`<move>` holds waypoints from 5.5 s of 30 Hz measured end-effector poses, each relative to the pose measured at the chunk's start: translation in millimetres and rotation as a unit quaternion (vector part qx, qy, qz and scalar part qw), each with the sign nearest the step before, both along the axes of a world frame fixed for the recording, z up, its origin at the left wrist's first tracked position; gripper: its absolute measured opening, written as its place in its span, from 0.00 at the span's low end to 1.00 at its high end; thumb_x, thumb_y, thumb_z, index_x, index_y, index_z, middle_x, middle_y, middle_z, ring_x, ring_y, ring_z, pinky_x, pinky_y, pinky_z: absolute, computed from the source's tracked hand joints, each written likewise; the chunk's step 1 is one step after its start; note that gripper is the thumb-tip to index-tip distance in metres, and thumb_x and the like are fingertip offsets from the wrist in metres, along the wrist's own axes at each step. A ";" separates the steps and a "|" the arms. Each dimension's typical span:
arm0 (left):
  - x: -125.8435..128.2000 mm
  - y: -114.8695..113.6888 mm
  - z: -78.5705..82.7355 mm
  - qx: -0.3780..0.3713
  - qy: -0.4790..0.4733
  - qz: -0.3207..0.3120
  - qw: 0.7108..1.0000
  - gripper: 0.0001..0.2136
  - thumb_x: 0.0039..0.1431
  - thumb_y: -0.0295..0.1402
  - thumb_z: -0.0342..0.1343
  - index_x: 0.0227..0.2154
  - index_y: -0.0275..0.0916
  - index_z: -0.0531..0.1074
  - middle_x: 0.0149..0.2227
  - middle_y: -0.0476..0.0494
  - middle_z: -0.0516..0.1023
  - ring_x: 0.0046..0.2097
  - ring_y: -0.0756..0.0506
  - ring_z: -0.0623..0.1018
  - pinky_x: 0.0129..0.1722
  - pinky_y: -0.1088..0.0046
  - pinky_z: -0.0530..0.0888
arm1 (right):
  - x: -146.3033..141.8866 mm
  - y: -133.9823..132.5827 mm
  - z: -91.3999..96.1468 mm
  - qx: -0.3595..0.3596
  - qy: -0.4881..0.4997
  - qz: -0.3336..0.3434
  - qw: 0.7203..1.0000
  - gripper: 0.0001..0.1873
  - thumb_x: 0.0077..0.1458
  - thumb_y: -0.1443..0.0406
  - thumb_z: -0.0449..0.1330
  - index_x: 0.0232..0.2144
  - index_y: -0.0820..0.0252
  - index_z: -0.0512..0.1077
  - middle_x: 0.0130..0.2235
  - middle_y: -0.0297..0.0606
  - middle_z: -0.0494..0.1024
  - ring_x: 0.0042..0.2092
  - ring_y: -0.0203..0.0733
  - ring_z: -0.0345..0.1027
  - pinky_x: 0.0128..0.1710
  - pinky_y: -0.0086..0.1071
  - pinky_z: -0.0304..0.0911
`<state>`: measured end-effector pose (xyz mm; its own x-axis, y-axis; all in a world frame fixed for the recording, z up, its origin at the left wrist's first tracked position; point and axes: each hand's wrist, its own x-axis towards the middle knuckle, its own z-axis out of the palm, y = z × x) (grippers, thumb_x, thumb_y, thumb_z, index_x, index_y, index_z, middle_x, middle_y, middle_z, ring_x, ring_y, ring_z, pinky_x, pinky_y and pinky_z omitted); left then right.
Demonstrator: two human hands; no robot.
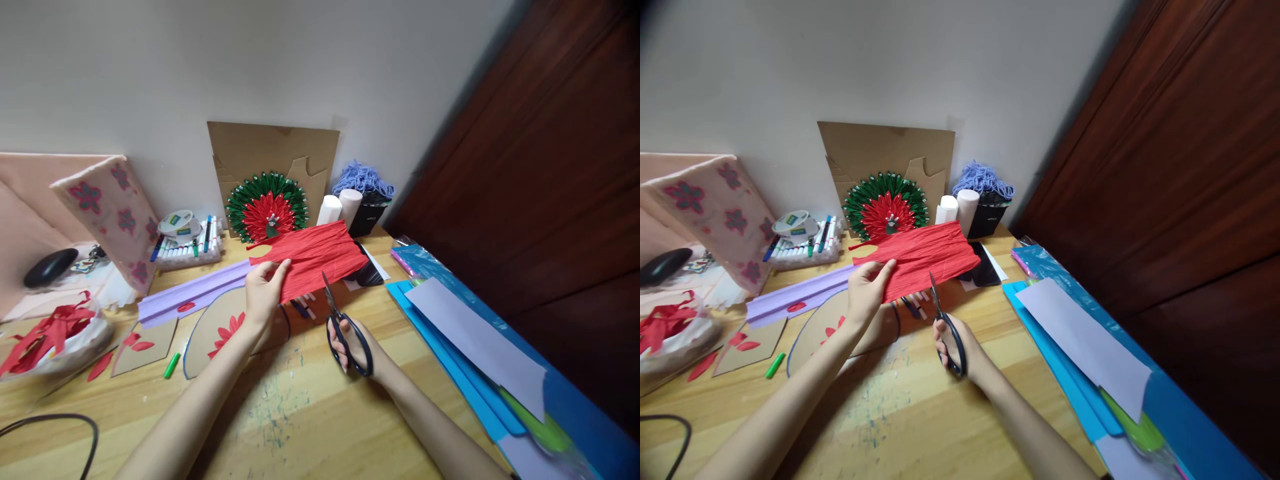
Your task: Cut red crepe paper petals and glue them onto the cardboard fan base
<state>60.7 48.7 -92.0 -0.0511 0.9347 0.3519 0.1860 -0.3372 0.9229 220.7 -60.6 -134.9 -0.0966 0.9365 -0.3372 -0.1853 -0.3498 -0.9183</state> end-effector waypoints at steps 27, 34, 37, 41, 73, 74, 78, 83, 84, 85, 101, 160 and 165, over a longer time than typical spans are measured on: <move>5.8 0.5 -5.5 -0.033 0.020 -0.042 0.998 0.11 0.50 0.37 0.58 0.21 0.34 0.74 0.22 0.47 0.75 0.27 0.50 0.70 0.30 0.76 0.66 | -9.4 -1.7 -1.8 -0.002 -0.052 -0.064 0.997 0.39 0.28 0.31 0.54 0.24 0.59 0.60 0.14 0.21 0.59 0.13 0.26 0.52 0.11 0.22 0.51; 12.6 0.3 -11.8 -0.064 0.015 -0.089 0.994 0.13 0.49 0.39 0.59 0.16 0.35 0.71 0.18 0.50 0.71 0.23 0.52 0.66 0.25 0.76 0.63 | -8.8 0.1 0.4 0.014 -0.002 -0.057 0.998 0.41 0.30 0.29 0.47 0.24 0.60 0.61 0.15 0.24 0.61 0.15 0.29 0.57 0.16 0.25 0.58; 13.2 0.3 -12.8 -0.070 0.016 -0.092 0.993 0.13 0.48 0.39 0.59 0.17 0.35 0.71 0.18 0.50 0.70 0.23 0.52 0.66 0.25 0.77 0.62 | -8.5 2.5 -2.5 0.005 -0.020 -0.077 0.997 0.39 0.30 0.30 0.51 0.23 0.59 0.60 0.13 0.22 0.59 0.13 0.28 0.54 0.12 0.24 0.55; 10.7 2.5 -12.4 -0.068 0.022 -0.085 0.994 0.14 0.48 0.39 0.59 0.16 0.35 0.70 0.18 0.51 0.69 0.23 0.53 0.65 0.25 0.77 0.62 | -9.6 3.0 -3.7 -0.007 -0.041 -0.086 0.995 0.37 0.29 0.31 0.54 0.23 0.58 0.59 0.12 0.20 0.57 0.11 0.27 0.52 0.09 0.22 0.50; 7.1 6.4 -12.6 -0.141 0.076 -0.120 0.980 0.19 0.43 0.48 0.59 0.16 0.35 0.68 0.17 0.53 0.62 0.24 0.52 0.61 0.25 0.75 0.59 | -11.9 26.5 -8.9 -0.029 -0.041 -0.083 0.995 0.38 0.38 0.30 0.42 0.19 0.59 0.60 0.11 0.23 0.56 0.10 0.29 0.54 0.10 0.24 0.56; 6.4 6.5 -11.9 -0.141 0.076 -0.121 0.980 0.19 0.43 0.48 0.59 0.15 0.35 0.68 0.16 0.53 0.62 0.24 0.52 0.61 0.25 0.75 0.59 | -11.4 27.8 -8.9 -0.026 -0.039 -0.073 0.996 0.39 0.38 0.30 0.41 0.19 0.59 0.60 0.11 0.24 0.57 0.11 0.30 0.55 0.10 0.25 0.57; 5.6 4.5 -9.6 -0.149 0.076 -0.131 0.977 0.20 0.43 0.49 0.59 0.15 0.35 0.67 0.16 0.53 0.62 0.23 0.52 0.61 0.25 0.76 0.58 | -8.9 34.6 -9.9 -0.005 -0.032 -0.041 0.999 0.41 0.35 0.28 0.38 0.18 0.59 0.61 0.11 0.26 0.58 0.11 0.30 0.57 0.12 0.26 0.61; 6.8 3.5 -12.5 -0.147 0.075 -0.120 0.979 0.20 0.43 0.49 0.59 0.14 0.35 0.67 0.16 0.53 0.61 0.23 0.52 0.59 0.23 0.75 0.57 | -8.5 36.6 -12.2 0.024 -0.094 -0.076 0.992 0.38 0.35 0.29 0.44 0.19 0.59 0.60 0.12 0.23 0.55 0.11 0.29 0.53 0.09 0.24 0.56; 6.6 4.0 -13.1 -0.146 0.074 -0.119 0.979 0.21 0.43 0.49 0.59 0.14 0.35 0.67 0.16 0.53 0.61 0.23 0.52 0.59 0.23 0.76 0.57 | -8.4 36.5 -12.0 0.025 -0.100 -0.078 0.992 0.38 0.35 0.30 0.45 0.19 0.59 0.60 0.12 0.22 0.54 0.11 0.28 0.52 0.09 0.24 0.55; 6.2 4.6 -13.5 -0.146 0.074 -0.119 0.979 0.21 0.43 0.50 0.59 0.14 0.35 0.68 0.16 0.53 0.61 0.23 0.52 0.59 0.23 0.76 0.57 | -8.3 36.7 -11.4 0.027 -0.103 -0.075 0.992 0.38 0.35 0.30 0.45 0.19 0.59 0.61 0.12 0.22 0.54 0.11 0.28 0.52 0.09 0.24 0.55; -3.1 8.3 -4.3 -0.168 0.093 -0.159 0.968 0.21 0.40 0.51 0.59 0.14 0.36 0.66 0.17 0.53 0.59 0.22 0.53 0.57 0.20 0.77 0.53 | -3.5 41.7 -4.6 0.036 -0.134 -0.102 0.985 0.35 0.35 0.31 0.50 0.19 0.57 0.57 0.11 0.22 0.54 0.10 0.29 0.50 0.07 0.24 0.52; 13.4 4.2 -14.4 -0.420 -0.278 -0.170 0.847 0.20 0.65 0.40 0.37 0.32 0.31 0.69 0.26 0.38 0.77 0.28 0.48 0.78 0.30 0.74 0.75 | 36.0 46.3 8.2 0.128 0.149 -0.300 0.933 0.15 0.32 0.70 0.72 0.23 0.60 0.69 0.24 0.26 0.74 0.26 0.32 0.72 0.28 0.24 0.71; 24.7 -18.6 -15.4 -0.523 -0.196 -0.276 0.782 0.19 0.55 0.47 0.54 0.29 0.32 0.70 0.27 0.39 0.77 0.28 0.46 0.78 0.31 0.72 0.76 | 34.7 42.5 18.6 0.126 0.172 -0.283 0.935 0.13 0.33 0.70 0.71 0.24 0.60 0.72 0.26 0.27 0.75 0.26 0.30 0.70 0.29 0.21 0.70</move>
